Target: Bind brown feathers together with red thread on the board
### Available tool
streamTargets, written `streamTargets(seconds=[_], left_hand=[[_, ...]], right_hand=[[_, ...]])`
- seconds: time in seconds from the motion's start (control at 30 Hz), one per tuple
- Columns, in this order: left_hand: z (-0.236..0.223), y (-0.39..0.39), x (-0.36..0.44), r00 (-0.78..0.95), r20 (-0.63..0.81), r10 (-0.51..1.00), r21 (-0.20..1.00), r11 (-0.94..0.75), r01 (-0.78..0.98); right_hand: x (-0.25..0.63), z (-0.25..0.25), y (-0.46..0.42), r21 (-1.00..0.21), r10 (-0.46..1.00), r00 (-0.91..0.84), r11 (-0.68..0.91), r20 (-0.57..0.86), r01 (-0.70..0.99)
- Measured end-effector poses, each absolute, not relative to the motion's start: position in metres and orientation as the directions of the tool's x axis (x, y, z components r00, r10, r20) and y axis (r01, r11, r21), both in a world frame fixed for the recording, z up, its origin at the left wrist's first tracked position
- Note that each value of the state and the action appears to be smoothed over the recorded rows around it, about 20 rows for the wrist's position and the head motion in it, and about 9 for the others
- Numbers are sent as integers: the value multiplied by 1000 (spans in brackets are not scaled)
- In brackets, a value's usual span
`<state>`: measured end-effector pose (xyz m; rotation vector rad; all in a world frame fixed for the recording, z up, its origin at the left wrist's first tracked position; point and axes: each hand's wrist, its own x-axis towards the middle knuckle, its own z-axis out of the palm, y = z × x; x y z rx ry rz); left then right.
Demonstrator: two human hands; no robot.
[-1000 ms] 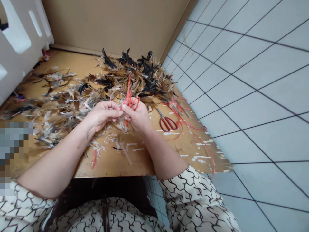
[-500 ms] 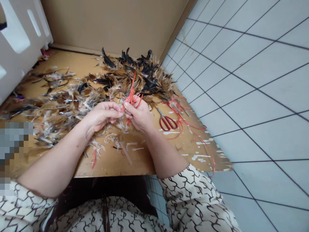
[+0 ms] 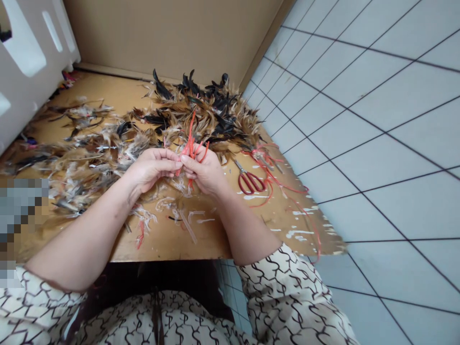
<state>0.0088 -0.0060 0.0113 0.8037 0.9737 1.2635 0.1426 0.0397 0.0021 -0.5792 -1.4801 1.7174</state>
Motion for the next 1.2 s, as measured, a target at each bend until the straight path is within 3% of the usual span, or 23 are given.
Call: streamTargets(seconds=[0.57,0.87,1.2], left_hand=[[9,-5,10,-2,-124,992,914,114,-389],[12,-6,8,74,-120,990,920,139,-366],[14,-5,6,-23,-119,993,908,99,-406]], right_hand=[[143,2,40,-959,803,-577,-23,149,-281],[144,4,41,-960,801,-585,-50,126,-275],[146,4,41,-970,780,-619,-70,92,-233]])
